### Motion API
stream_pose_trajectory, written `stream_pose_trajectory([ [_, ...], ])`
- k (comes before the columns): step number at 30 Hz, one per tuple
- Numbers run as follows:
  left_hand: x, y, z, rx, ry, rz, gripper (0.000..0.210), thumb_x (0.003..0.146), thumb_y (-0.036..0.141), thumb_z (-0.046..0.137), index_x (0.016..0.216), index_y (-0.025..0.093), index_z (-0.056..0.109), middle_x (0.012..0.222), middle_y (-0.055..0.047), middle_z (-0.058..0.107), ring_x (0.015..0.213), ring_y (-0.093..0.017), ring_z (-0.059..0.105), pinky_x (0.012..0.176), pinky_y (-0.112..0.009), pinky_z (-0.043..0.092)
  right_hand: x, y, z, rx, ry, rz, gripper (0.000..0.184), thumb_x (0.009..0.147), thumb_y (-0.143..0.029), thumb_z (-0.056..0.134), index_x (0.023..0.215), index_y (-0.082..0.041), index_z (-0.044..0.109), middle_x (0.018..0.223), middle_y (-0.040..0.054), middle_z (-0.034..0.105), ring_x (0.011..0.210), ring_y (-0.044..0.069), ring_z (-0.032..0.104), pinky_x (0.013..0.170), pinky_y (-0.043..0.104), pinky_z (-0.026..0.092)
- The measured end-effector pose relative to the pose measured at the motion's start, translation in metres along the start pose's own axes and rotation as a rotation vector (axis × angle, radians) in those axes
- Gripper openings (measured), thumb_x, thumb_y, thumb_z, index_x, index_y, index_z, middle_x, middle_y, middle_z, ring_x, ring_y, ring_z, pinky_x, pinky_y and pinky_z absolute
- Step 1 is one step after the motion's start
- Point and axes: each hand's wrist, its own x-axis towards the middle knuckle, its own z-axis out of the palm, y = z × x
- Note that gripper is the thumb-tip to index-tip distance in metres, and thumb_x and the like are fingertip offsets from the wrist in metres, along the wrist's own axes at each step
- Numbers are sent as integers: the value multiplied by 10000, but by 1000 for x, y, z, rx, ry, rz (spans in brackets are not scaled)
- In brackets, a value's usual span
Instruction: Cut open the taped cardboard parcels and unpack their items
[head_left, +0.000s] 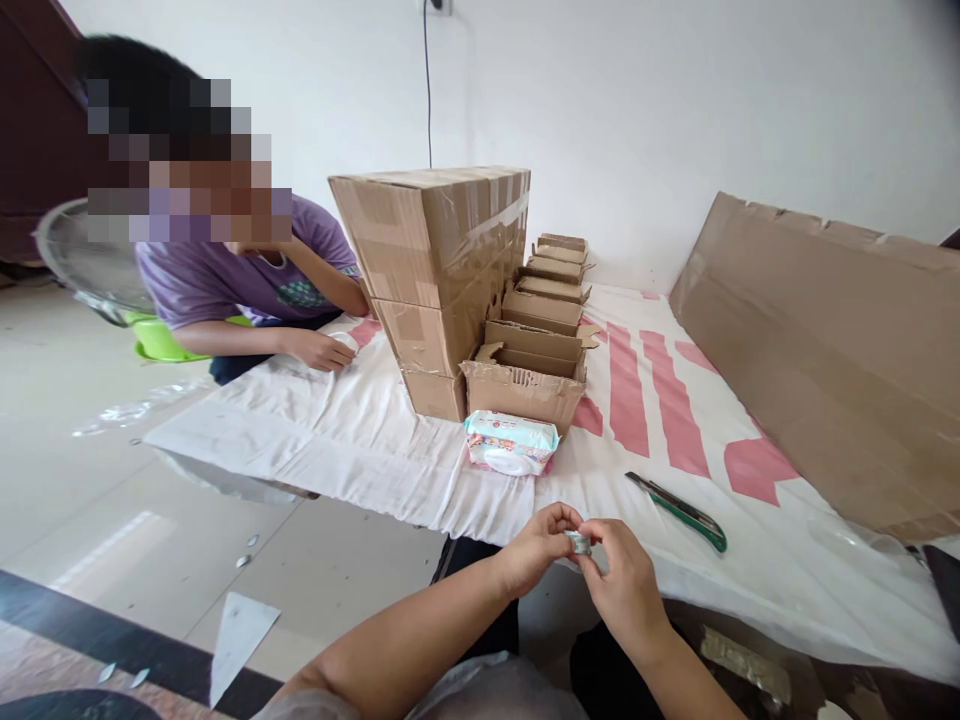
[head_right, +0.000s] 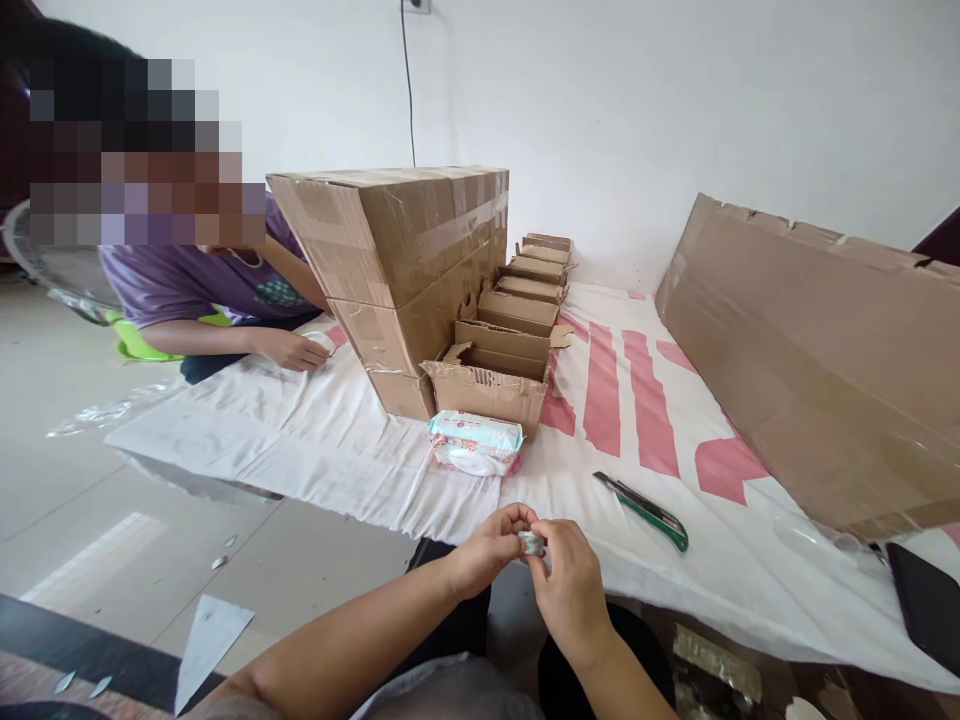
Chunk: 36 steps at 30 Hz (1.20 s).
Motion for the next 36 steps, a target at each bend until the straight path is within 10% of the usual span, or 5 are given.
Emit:
stream_pose_trajectory([
  [16,-7,5,-2,-250,-114,-62,288,647,145,721,913,128,611,861,-104,737,769,-210,712,722,-291,473,-8,6,6,275,32,346,279,767,-252,681,991,-232,517,934,55,699,900,224,685,742,353,589],
  [28,-8,9,5,-141,-60,17,329,565,25,646,861,155,579,838,-1,640,669,-142,674,629,-239,489,3,-11,4,36,76,-73,243,853,-69,533,1044,-219,526,934,65,605,901,202,610,746,351,564],
  [36,-11,11,3,-341,-197,-39,338,617,98,595,942,169,532,865,-33,657,790,-223,704,725,-317,489,0,-2,6,68,45,-5,294,828,-240,664,1098,-219,550,1099,103,591,1077,279,537,878,486,509],
])
